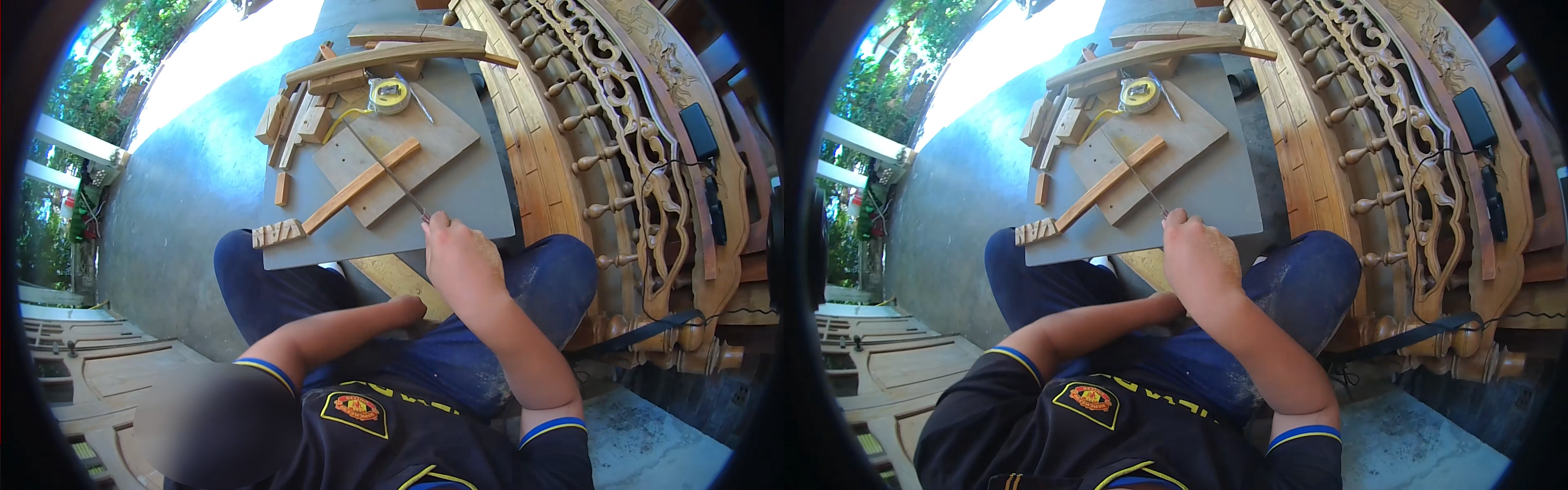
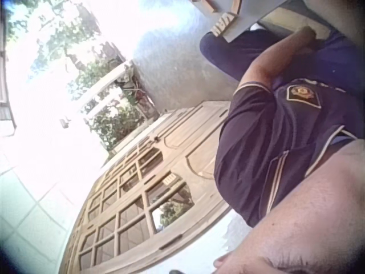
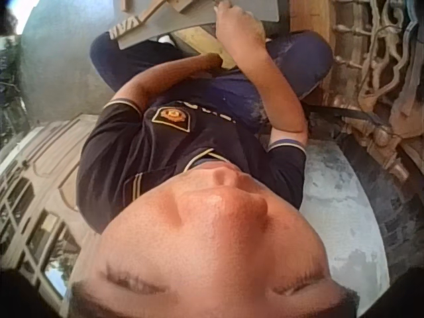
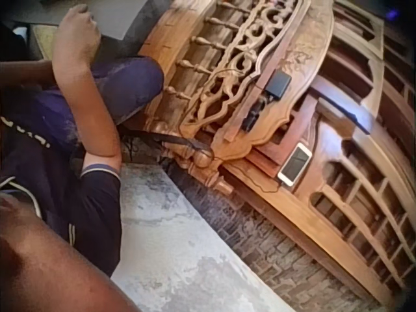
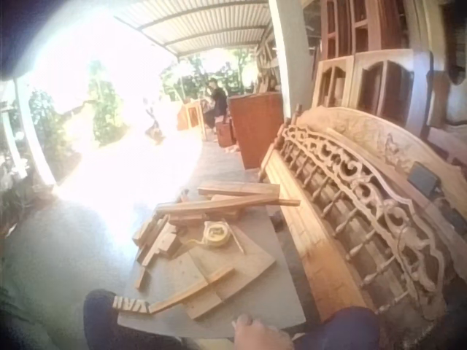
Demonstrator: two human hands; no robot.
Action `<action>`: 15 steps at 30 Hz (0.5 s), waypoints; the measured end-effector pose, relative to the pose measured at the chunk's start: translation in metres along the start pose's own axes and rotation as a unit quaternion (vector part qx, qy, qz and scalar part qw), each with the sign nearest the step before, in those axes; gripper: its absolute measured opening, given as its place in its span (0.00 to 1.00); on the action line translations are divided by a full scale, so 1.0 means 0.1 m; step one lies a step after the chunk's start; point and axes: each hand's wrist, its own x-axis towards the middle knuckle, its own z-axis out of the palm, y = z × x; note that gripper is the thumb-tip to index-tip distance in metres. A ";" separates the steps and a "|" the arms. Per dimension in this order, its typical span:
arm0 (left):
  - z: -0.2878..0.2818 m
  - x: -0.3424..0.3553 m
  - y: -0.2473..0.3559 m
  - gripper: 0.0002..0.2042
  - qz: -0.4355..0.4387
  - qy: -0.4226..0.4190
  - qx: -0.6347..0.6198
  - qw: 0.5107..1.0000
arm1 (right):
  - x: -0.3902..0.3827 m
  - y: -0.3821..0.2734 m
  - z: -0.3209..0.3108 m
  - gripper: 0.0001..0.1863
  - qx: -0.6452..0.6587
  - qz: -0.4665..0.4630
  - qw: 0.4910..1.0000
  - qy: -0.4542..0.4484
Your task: Carving small wooden blocks and pieces using a knife.
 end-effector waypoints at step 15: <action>0.02 0.36 -0.17 0.12 -0.055 0.096 -0.090 0.990 | 0.12 0.32 -0.17 0.09 -0.012 -0.038 0.999 -0.012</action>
